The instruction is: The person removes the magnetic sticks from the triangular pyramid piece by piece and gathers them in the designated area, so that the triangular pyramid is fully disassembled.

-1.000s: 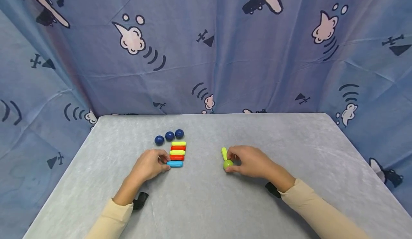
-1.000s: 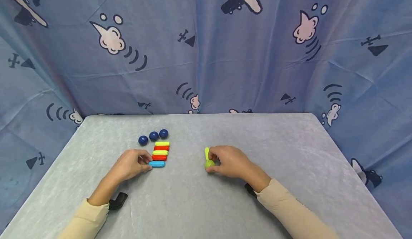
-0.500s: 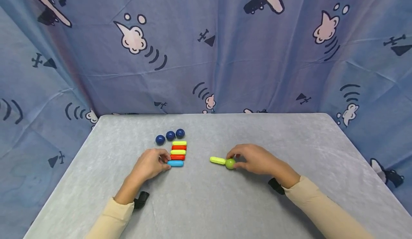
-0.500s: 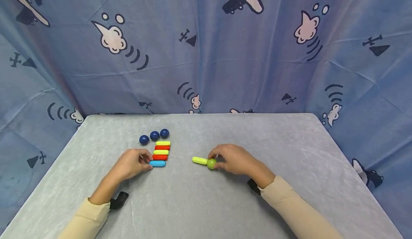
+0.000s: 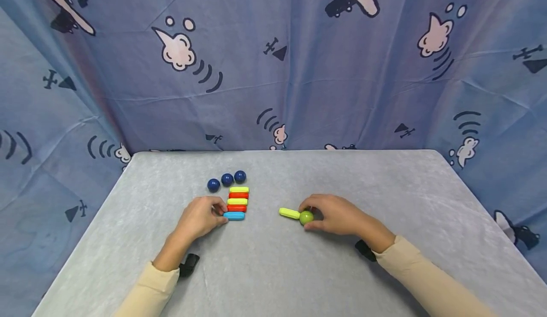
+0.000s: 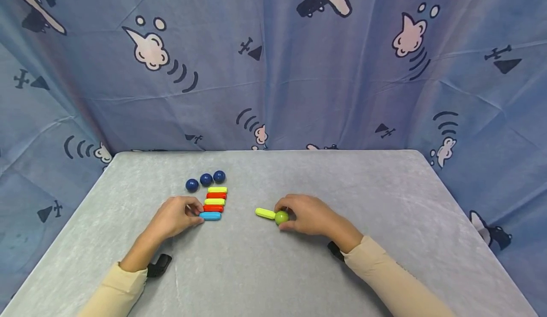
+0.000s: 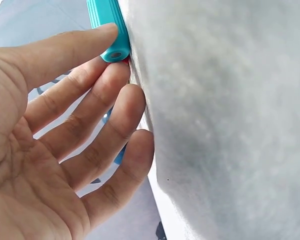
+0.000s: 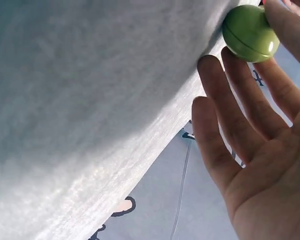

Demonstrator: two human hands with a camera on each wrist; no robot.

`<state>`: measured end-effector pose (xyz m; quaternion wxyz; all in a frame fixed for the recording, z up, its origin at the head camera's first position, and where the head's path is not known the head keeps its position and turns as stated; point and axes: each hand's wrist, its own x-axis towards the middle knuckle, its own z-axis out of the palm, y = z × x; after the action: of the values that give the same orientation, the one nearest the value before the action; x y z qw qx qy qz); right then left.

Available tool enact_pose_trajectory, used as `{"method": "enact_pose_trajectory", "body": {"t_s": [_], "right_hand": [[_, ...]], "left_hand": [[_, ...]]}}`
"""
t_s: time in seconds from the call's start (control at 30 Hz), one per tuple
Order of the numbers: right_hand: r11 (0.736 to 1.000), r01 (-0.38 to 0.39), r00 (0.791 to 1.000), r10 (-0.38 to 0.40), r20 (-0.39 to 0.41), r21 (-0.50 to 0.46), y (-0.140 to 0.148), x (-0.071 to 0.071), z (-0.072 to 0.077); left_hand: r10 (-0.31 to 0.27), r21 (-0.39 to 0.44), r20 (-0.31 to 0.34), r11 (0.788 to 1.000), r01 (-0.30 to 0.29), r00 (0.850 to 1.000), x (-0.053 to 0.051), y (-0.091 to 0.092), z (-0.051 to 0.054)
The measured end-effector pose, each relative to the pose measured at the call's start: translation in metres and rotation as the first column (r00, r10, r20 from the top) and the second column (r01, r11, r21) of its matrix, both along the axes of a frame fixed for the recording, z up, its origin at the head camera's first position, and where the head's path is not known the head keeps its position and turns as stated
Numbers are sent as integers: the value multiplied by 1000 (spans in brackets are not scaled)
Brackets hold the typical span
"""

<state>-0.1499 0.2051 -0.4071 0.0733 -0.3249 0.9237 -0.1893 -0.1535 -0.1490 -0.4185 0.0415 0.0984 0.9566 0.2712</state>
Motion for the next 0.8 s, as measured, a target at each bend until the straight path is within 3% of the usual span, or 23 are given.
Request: {"method": "enact_pose_trajectory", "body": {"t_s": [0.2, 0.37, 0.57, 0.7, 0.8], "right_hand": [[1000, -12, 1000, 12, -23, -1, 2, -2, -5], [1000, 0, 1000, 0, 7, -22, 4, -2, -7], [999, 14, 1000, -13, 21, -35, 5, -1, -10], [999, 8, 1000, -7, 15, -44, 6, -2, -12], [999, 13, 1000, -13, 14, -46, 6, -2, -13]], "left_hand": [[3, -15, -17, 1000, -4, 1000, 0, 2, 0], [0, -21, -14, 1000, 0, 1000, 1, 2, 1], [6, -39, -19, 999, -7, 1000, 2, 3, 13], [-47, -25, -87, 999, 45, 995, 6, 17, 24], [-146, -19, -135, 989, 145, 980, 8, 38, 27]]}}
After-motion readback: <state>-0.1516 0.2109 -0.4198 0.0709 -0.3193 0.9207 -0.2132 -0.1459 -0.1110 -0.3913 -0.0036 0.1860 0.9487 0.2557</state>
